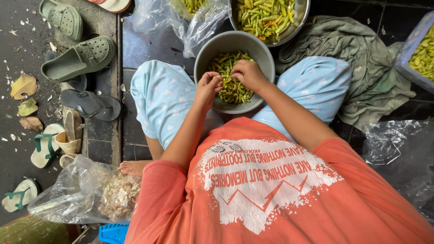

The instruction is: The person is manually removing the stems from green chilies and placing the cleaned chilies into a bowl.

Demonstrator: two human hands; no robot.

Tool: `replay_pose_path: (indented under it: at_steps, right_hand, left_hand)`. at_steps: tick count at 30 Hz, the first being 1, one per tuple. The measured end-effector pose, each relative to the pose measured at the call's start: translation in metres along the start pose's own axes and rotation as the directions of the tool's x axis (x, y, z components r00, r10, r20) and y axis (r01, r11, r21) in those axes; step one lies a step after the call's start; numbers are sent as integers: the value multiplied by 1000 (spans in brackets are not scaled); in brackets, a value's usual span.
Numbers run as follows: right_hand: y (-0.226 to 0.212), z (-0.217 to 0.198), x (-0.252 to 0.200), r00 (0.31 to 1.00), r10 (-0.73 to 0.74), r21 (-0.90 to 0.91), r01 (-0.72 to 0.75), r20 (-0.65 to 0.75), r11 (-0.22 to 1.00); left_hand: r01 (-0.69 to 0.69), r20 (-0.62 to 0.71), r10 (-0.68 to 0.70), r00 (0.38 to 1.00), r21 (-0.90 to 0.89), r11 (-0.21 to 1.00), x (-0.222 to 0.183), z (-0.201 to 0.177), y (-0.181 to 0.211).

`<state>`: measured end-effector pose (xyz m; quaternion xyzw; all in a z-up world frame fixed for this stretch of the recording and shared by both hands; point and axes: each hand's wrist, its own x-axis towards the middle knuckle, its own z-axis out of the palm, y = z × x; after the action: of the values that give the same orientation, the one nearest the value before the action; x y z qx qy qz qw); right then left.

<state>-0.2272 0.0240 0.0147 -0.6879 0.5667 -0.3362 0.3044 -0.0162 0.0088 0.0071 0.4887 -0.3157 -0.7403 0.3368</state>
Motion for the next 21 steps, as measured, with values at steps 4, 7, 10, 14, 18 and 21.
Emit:
replay_pose_path:
  at_steps: [4, 7, 10, 14, 18, 21]
  right_hand:
    - [-32, -11, 7, 968, 171, 295, -111, -185, 949]
    - [-47, -16, 9, 942, 132, 327, -25, -310, 945]
    - [-57, -22, 9, 915, 175, 420, -6, -364, 907]
    - [-49, -31, 10, 964, 164, 472, -47, -209, 880]
    - [-41, -35, 7, 967, 245, 666, -226, 67, 711]
    - [-30, -30, -1, 943, 273, 708, -323, 188, 628]
  left_hand:
    - [-55, 25, 55, 998, -1, 998, 11, 4, -15]
    - [-2, 101, 15, 995, -133, 991, 6, 30, 1]
    - [49, 187, -9, 982, -210, 977, 16, 38, 4]
    - [48, 241, -24, 970, -94, 994, 10, 36, 27]
    - [-24, 412, -13, 911, 84, 996, 2, 26, 52]
    - [-39, 431, -35, 902, 161, 986, -5, 13, 57]
